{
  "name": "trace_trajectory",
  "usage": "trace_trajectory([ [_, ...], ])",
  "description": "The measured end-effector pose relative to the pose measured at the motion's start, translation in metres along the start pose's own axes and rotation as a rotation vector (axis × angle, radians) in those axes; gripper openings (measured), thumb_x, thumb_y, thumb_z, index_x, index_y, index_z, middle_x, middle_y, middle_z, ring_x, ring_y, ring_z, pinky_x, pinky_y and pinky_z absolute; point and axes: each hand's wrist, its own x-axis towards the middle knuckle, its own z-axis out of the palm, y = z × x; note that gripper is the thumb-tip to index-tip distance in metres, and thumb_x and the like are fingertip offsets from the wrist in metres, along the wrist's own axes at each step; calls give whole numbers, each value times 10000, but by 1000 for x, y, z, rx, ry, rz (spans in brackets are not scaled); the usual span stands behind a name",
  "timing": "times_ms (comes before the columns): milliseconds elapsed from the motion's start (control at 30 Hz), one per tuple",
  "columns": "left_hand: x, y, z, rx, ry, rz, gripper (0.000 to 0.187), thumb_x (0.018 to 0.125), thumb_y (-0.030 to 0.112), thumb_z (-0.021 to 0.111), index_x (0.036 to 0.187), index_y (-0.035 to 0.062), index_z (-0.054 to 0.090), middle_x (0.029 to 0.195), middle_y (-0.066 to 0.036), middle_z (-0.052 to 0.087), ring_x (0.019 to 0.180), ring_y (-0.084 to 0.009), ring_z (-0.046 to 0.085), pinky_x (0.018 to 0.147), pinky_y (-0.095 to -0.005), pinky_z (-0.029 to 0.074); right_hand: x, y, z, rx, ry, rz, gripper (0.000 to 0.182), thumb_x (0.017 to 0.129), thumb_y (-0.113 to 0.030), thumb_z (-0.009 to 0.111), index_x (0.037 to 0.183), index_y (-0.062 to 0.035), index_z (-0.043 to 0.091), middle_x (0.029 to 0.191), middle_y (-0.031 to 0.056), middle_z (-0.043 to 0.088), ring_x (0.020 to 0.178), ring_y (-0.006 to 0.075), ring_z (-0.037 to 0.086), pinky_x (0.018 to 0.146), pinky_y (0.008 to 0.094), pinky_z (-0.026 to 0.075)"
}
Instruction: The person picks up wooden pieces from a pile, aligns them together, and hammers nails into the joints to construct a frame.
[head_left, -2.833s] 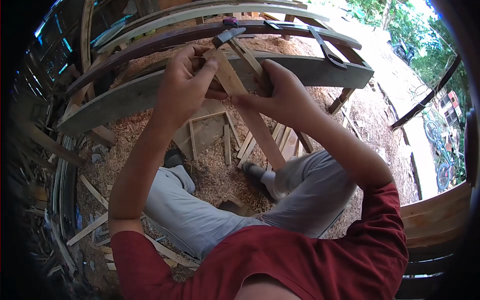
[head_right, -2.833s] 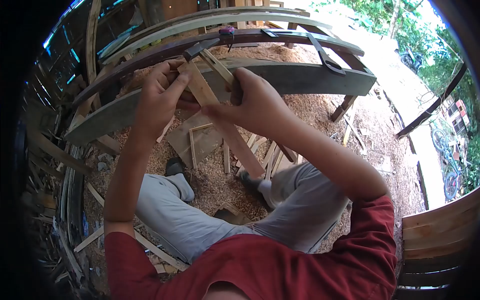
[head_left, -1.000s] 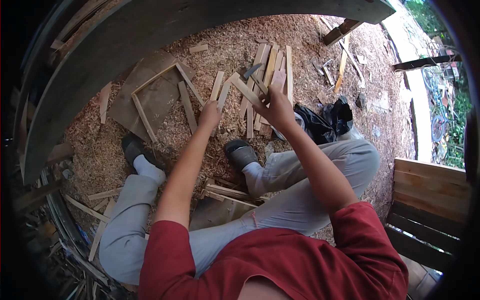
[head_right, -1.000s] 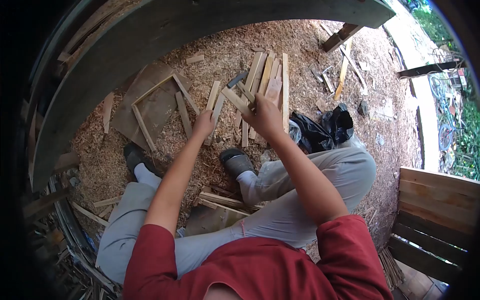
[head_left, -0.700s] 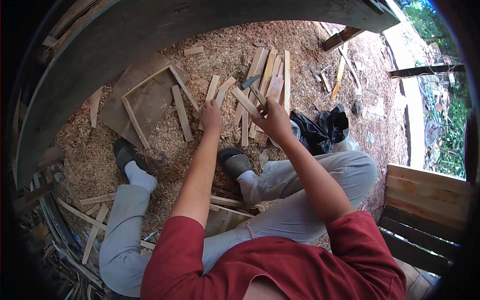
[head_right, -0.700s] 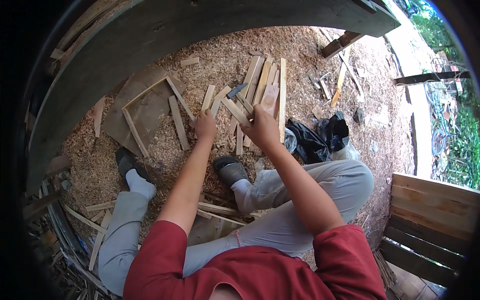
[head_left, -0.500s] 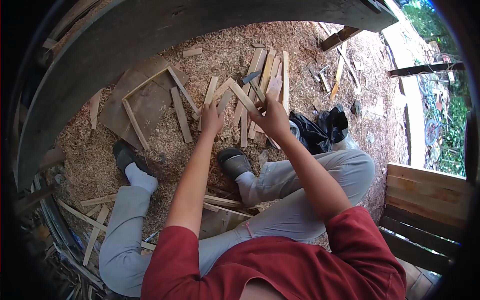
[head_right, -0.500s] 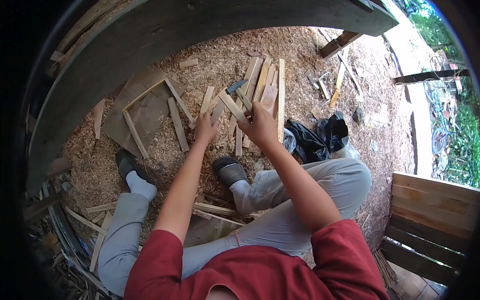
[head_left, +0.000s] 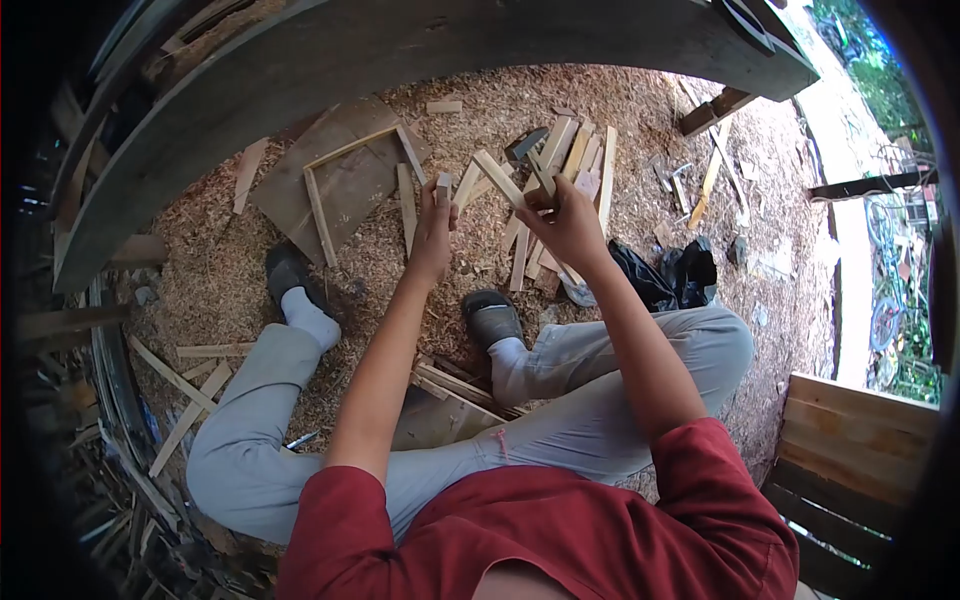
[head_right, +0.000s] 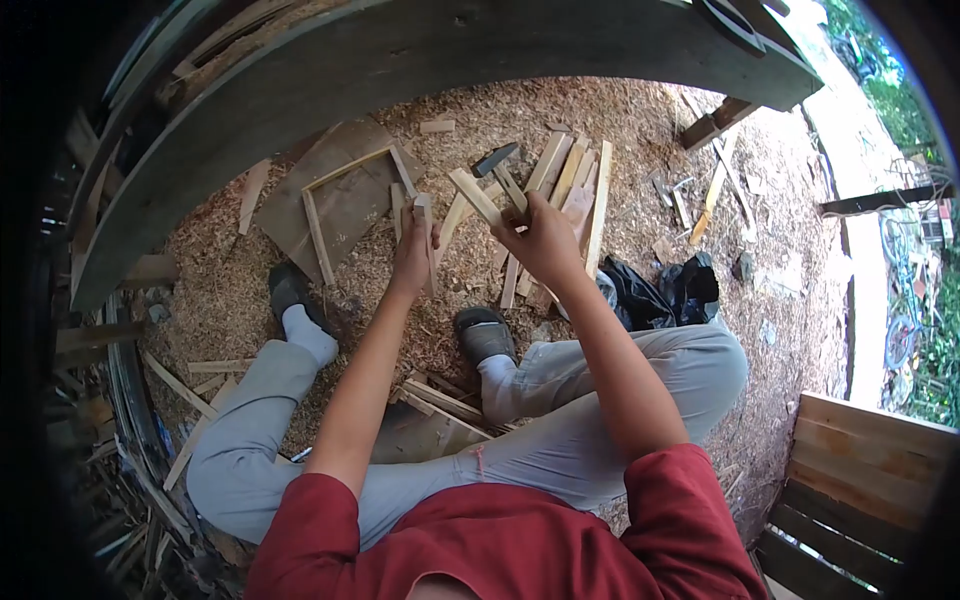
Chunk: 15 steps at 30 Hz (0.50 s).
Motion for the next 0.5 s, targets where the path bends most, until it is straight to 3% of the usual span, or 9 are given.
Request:
trace_trajectory([
  [33, -3, 11, -1, 54, 15, 28, 517, 1191, 478, 336, 1540, 107, 427, 1030, -9, 557, 913, -107, 531, 842, -310, 469, 1, -3, -1, 36, 5, -25, 336, 888, -221, 869, 1010, -9, 638, 910, 167, 776, 846, 332, 766, 758, 416, 581],
  [133, -6, 49, -10, -15, -6, 3, 494, 1194, 449, 339, 1512, 94, 471, 1027, -16, 581, 909, -116, 547, 861, -309, 483, 6, -28, -8, -46, 42, -127, 324, 897, -215, 858, 1025, -13, 640, 919, 162, 780, 841, 328, 767, 755, 413, 580],
  [167, -3, 49, -21, -90, -42, 20, 486, 1180, 479, 383, 1467, 104, 500, 1082, -45, 640, 959, -147, 638, 894, -342, 533, 4, -37, -12, 13, 38, -130, 309, 901, -200, 852, 1024, -11, 640, 929, 153, 788, 854, 311, 771, 770, 414, 585],
  [200, -7, 65, -23, -82, -37, 35, 486, 1180, 479, 383, 1467, 104, 500, 1082, -45, 640, 959, -147, 638, 894, -342, 533, 4, -43, -12, 20, 41, -145, 309, 901, -200, 852, 1024, -11, 640, 929, 153, 788, 854, 311, 771, 770, 414, 585],
  [300, -18, 119, -30, -241, -138, 153, 409, 1171, 432, 372, 1358, 108, 537, 1100, -56, 660, 1001, -168, 669, 916, -370, 542, 1, -69, -20, 134, 18, -133, 276, 929, -153, 827, 1076, -3, 647, 1018, 151, 808, 956, 267, 786, 859, 391, 604],
  [500, -43, 197, -43, -262, -150, 259, 391, 1161, 373, 328, 1344, 103, 544, 1062, -34, 605, 935, -150, 596, 901, -367, 510, -23, -146, -50, 185, -54, -277, 300, 943, -124, 811, 1152, 15, 646, 1089, 155, 801, 1004, 246, 777, 914, 366, 596],
])
